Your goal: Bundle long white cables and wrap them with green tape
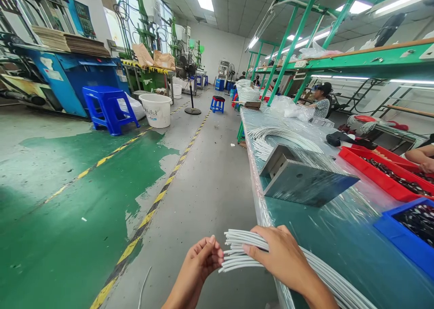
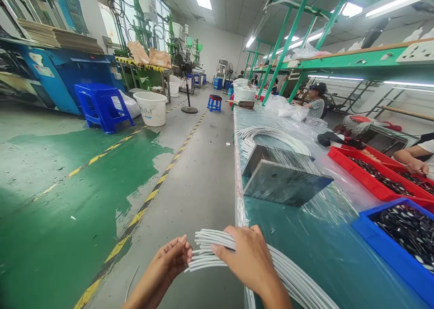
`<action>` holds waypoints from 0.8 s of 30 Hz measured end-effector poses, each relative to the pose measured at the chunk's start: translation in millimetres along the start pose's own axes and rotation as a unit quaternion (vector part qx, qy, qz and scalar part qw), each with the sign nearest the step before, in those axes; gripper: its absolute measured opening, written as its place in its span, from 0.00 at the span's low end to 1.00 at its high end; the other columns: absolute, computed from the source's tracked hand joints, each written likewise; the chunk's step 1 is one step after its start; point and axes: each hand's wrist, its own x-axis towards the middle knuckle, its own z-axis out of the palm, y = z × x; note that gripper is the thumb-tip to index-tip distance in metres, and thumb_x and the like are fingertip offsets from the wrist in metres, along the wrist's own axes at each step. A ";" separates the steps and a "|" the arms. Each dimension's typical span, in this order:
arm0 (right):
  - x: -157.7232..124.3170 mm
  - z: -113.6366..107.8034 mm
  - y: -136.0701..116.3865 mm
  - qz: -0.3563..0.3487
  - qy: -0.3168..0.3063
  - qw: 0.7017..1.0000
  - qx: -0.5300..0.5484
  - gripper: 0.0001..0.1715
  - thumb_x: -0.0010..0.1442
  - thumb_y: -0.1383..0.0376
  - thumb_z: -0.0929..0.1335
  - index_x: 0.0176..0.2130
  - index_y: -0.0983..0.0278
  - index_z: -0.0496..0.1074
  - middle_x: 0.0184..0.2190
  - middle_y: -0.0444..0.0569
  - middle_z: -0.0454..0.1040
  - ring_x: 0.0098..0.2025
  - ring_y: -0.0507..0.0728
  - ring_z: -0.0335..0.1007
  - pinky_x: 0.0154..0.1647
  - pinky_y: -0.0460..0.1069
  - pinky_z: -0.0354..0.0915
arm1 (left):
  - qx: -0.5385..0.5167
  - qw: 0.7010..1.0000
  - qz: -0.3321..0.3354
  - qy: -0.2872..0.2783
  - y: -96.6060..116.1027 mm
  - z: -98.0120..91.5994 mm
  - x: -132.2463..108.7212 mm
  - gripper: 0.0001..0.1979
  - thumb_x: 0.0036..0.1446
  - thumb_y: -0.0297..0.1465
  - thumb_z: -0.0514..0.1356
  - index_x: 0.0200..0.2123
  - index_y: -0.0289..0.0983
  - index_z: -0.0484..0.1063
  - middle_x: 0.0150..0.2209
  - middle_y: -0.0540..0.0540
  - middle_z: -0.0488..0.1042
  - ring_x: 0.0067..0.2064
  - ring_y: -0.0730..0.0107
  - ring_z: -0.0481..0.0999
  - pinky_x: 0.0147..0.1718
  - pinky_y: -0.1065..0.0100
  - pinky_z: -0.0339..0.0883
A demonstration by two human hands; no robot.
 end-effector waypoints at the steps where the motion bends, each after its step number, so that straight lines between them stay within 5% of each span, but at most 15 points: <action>1: 0.0 0.1 0.3 -0.001 0.001 1.000 -0.001 0.14 0.56 0.51 0.62 0.31 0.55 0.69 0.30 0.40 0.72 0.35 0.57 0.60 0.36 0.48 0.50 | -0.012 1.000 -0.002 0.008 -0.2 -1.8 0.7 0.17 0.44 0.42 0.64 0.23 0.35 0.65 0.23 0.49 0.70 0.25 0.74 0.66 0.32 0.71 0.62; 7: 0.0 0.0 -0.1 0.005 0.001 1.000 0.002 0.14 0.55 0.49 0.62 0.32 0.54 0.69 0.31 0.40 0.72 0.36 0.58 0.60 0.35 0.49 0.51 | 0.021 0.994 0.078 0.077 -8.5 -4.3 1.0 0.20 0.44 0.46 0.61 0.18 0.36 0.63 0.24 0.49 0.69 0.30 0.70 0.67 0.34 0.71 0.63; 11: -0.9 -2.2 0.8 0.013 0.003 0.999 0.037 0.14 0.51 0.50 0.66 0.38 0.51 0.69 0.35 0.38 0.72 0.40 0.59 0.60 0.39 0.50 0.54 | -0.003 0.986 0.135 0.102 -20.2 11.2 4.3 0.21 0.48 0.49 0.57 0.33 0.36 0.72 0.38 0.44 0.72 0.45 0.61 0.68 0.43 0.66 0.61; 18: -17.6 -9.9 19.1 0.020 -0.003 0.998 0.067 0.40 0.46 0.58 0.69 0.57 0.46 0.54 0.57 0.36 0.56 0.57 0.59 0.47 0.55 0.53 0.49 | -0.046 0.991 0.101 0.070 -14.0 37.0 14.5 0.28 0.53 0.53 0.47 0.44 0.38 0.69 0.48 0.43 0.70 0.49 0.58 0.67 0.41 0.65 0.60; 24: -28.3 -7.5 32.8 0.003 0.026 1.000 -0.012 0.36 0.47 0.59 0.67 0.56 0.53 0.59 0.57 0.42 0.56 0.58 0.59 0.47 0.57 0.54 0.47 | -0.156 0.983 0.098 0.016 -8.4 41.3 23.5 0.30 0.55 0.52 0.44 0.40 0.34 0.72 0.43 0.40 0.74 0.51 0.57 0.66 0.45 0.64 0.60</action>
